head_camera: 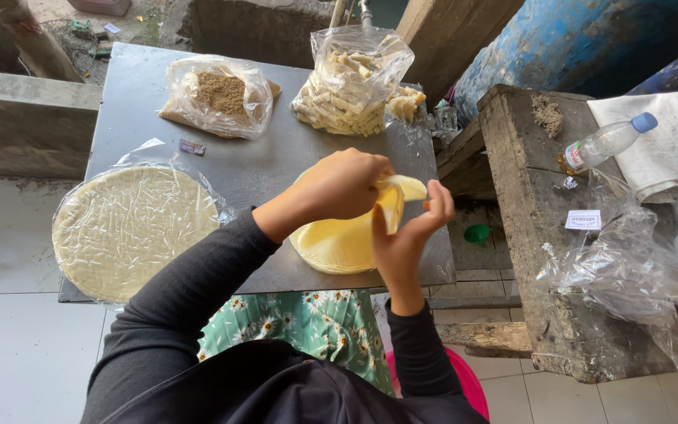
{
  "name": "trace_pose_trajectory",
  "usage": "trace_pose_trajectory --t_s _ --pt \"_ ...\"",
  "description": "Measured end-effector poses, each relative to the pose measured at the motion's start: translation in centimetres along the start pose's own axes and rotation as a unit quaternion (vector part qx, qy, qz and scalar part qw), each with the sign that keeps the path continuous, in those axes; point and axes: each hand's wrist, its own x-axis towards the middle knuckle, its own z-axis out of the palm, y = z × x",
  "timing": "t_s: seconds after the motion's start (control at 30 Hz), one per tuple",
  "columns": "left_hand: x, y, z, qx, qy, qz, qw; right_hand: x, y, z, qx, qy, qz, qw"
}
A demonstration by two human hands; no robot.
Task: The person peels individual lumpia wrappers from a stack by hand and places them into a new stack. At the end, they use a knife to poke and adjust the finished stack.
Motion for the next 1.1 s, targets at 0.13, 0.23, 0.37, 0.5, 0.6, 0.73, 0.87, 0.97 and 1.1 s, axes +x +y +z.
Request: trace_pose_trajectory --t_s 0.13,0.23,0.37,0.5,0.6,0.73,0.87,0.97,1.1 --pt "-0.3 0.9 -1.7 -0.010 -0.113 0.026 0.993 1.1 0.9 -2.4 0.100 -0.071 0.065 0.990" --pt "-0.5 0.5 -2.8 -0.052 -0.209 0.055 0.975 2.1 2.2 -4.3 0.318 -0.228 0.179 0.903" --pt "-0.6 -1.0 -3.9 -0.041 -0.190 0.099 0.976 3.5 3.4 -5.7 0.394 -0.311 0.228 0.834" --pt "0.8 -2.5 -4.5 0.011 -0.055 0.125 0.991 6.5 3.7 -5.4 0.281 -0.262 0.224 0.896" --pt "1.2 -3.5 -4.4 0.020 0.055 0.127 0.990 8.7 3.6 -4.7 0.235 -0.207 0.149 0.938" --pt "0.3 -5.7 -2.4 0.101 0.162 0.179 0.965 8.4 3.7 -4.0 0.084 -0.148 -0.038 0.985" --pt "-6.0 -8.1 3.0 0.177 0.136 0.125 0.967 3.4 3.7 -2.7 -0.023 -0.172 -0.132 0.976" --pt "-10.0 -8.9 7.2 0.189 0.121 0.121 0.967 -0.9 3.9 -2.5 -0.057 -0.221 -0.116 0.967" --pt "-13.1 -9.1 10.1 0.184 0.119 0.080 0.972 -3.8 4.4 -2.5 -0.076 -0.234 -0.103 0.964"
